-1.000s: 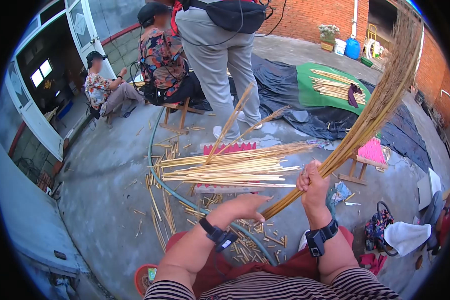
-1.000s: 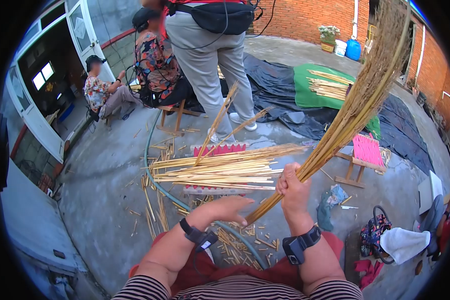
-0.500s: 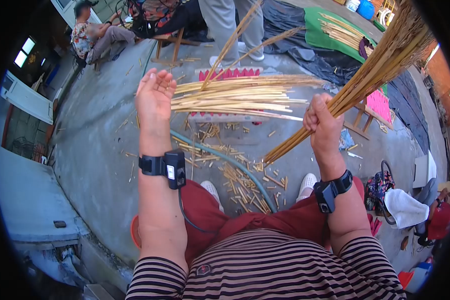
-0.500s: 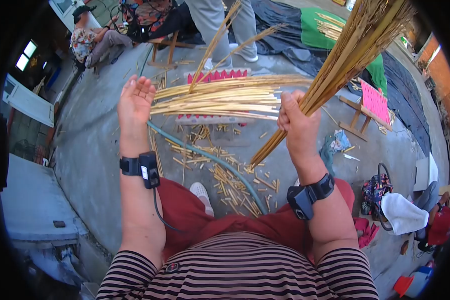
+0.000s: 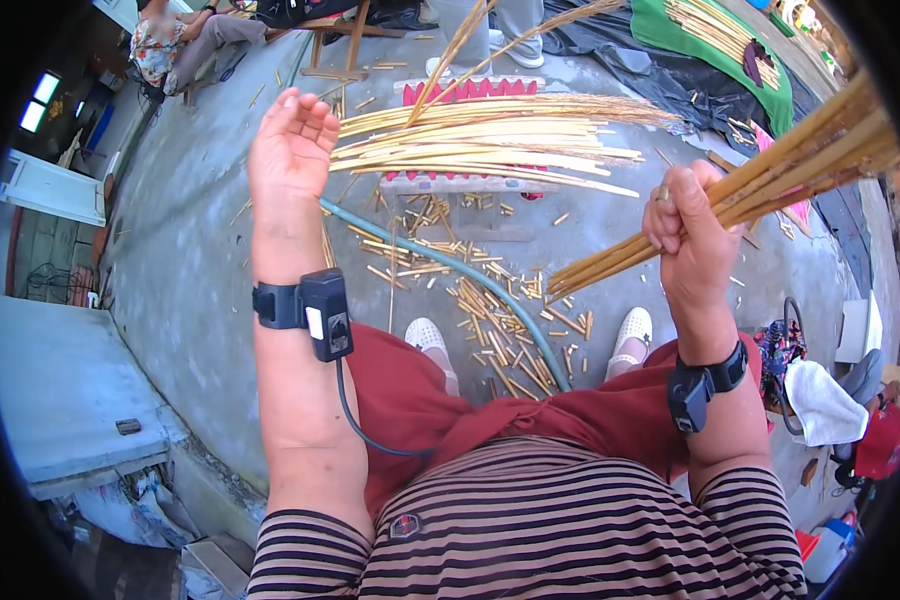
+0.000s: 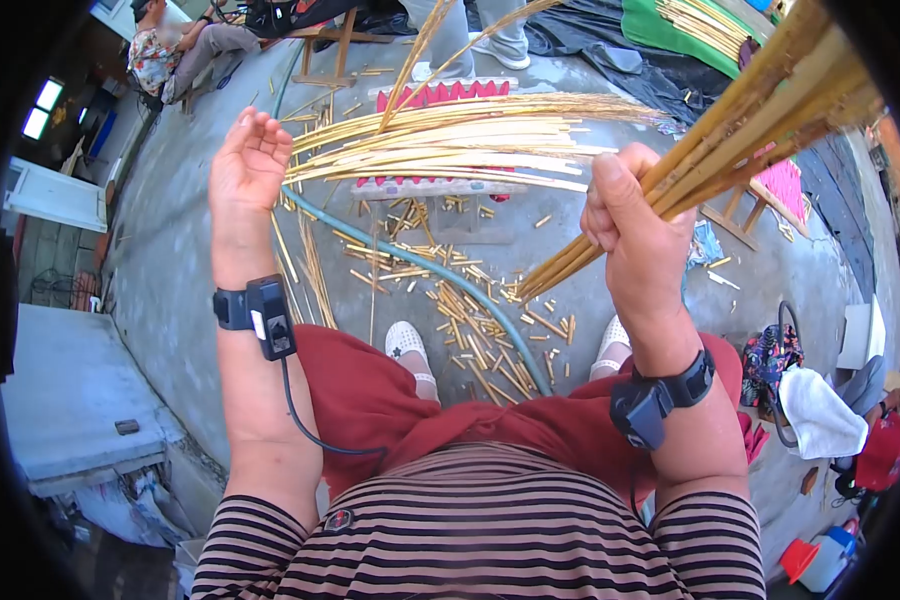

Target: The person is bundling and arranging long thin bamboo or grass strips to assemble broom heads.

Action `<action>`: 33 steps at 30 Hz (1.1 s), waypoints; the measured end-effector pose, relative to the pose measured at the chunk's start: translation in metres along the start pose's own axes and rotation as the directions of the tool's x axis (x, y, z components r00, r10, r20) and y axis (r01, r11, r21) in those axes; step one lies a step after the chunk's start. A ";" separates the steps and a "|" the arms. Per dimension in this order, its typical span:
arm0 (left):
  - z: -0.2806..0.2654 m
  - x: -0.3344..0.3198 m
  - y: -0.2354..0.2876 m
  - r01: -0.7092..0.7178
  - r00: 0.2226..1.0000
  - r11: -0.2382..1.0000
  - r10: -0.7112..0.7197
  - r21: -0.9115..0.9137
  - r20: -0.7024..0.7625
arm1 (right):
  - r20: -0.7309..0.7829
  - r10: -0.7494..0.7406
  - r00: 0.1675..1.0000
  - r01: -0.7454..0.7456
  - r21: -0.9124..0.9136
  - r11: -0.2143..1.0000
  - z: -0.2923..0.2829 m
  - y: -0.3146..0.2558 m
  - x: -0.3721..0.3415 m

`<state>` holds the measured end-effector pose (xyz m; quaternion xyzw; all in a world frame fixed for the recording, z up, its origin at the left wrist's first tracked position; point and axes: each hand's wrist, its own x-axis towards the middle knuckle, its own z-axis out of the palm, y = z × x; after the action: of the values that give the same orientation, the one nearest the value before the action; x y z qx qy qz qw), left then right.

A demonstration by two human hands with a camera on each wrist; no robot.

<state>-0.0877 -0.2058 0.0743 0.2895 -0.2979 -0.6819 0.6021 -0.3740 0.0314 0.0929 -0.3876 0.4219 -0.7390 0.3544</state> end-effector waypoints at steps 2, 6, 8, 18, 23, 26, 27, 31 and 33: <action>0.014 0.011 -0.019 -0.028 0.999 0.928 0.010 0.372 0.050 | 0.003 -0.019 1.000 0.018 0.045 0.999 -0.001 -0.006 -0.001; 0.001 0.072 -0.079 -0.040 0.986 0.404 -0.133 0.914 0.102 | 0.059 -0.063 0.996 0.053 0.160 0.986 -0.002 -0.023 -0.004; -0.010 0.100 -0.118 -0.206 0.976 0.029 -0.067 0.978 0.208 | 0.035 -0.042 0.999 0.034 0.193 0.981 -0.006 -0.029 -0.005; 0.013 0.133 -0.206 -0.165 0.985 -0.341 -0.006 0.925 0.174 | -0.093 0.050 0.994 -0.021 0.293 0.956 -0.040 -0.051 -0.007; 0.052 0.109 -0.211 -0.340 0.885 -0.603 0.055 0.722 0.462 | -0.108 0.110 0.988 -0.071 0.315 0.946 -0.050 -0.054 -0.010; 0.071 0.097 -0.234 -0.421 0.837 -0.668 -0.025 0.614 0.547 | -0.074 0.143 0.987 -0.109 0.343 0.933 -0.052 -0.055 -0.013; 0.079 0.090 -0.241 -0.427 0.841 -0.684 -0.061 0.591 0.537 | -0.074 0.153 0.985 -0.119 0.340 0.933 -0.052 -0.056 -0.013; 0.097 0.069 -0.263 -0.328 0.944 -0.553 -0.154 0.766 0.293 | -0.067 0.158 0.985 -0.126 0.345 0.930 -0.049 -0.055 -0.015; 0.100 0.058 -0.263 -0.314 0.948 -0.467 -0.205 0.827 0.245 | -0.073 0.152 0.986 -0.121 0.316 0.941 -0.046 -0.054 -0.016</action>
<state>-0.3402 -0.2322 -0.0605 0.5373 -0.8373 -0.0925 0.0422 -0.4176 0.0824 0.1213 -0.2609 0.3430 -0.7875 0.4406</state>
